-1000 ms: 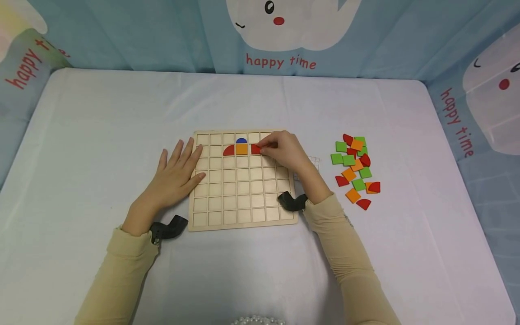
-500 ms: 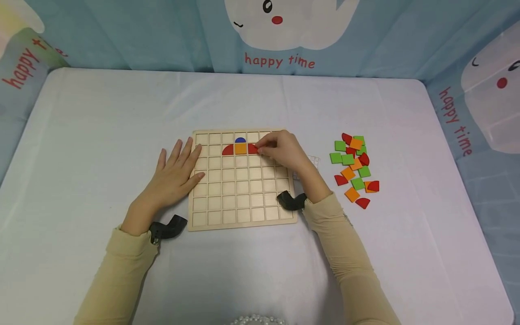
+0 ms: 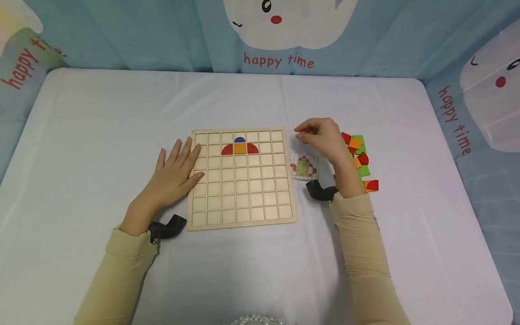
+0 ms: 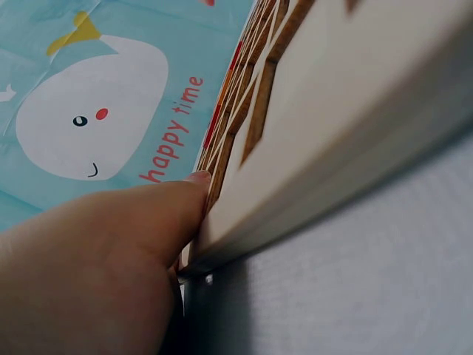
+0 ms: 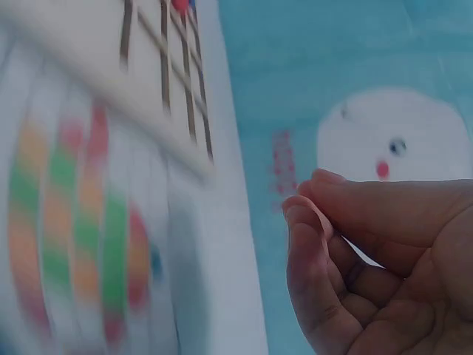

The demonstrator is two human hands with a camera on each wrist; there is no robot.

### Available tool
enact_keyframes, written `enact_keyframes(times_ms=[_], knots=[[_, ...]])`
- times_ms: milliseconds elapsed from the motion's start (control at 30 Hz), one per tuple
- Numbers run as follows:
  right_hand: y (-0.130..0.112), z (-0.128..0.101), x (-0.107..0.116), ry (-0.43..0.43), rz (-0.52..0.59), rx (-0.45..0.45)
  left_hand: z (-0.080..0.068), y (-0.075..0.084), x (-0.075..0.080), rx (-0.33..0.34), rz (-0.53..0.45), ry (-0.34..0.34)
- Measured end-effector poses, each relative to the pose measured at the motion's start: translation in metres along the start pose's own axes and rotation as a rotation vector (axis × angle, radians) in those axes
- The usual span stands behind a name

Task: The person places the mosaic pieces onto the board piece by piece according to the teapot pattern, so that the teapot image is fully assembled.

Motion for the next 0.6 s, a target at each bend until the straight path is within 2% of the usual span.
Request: enact_keyframes(times_ms=[133, 233, 600], knots=[[0.019, -0.008, 0.021, 0.018, -0.054, -0.069, 0.0, 0.001, 0.0, 0.002, 0.001, 0.001], [0.032, -0.013, 0.032, 0.033, -0.091, -0.085, 0.0, 0.001, 0.0, 0.004, -0.001, -0.003], [0.074, -0.023, 0.054, 0.084, -0.117, -0.195, 0.001, 0.0, -0.001, -0.002, -0.002, -0.004]])
Point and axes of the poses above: each hand's wrist, its own z-axis towards the middle knuckle, its own x-axis out of the back of the hand, y = z × x, the point moved 7 cm from there along z, towards the middle knuckle, and after that the axes turned 10 degrees about -z, right-handed, at the moved point
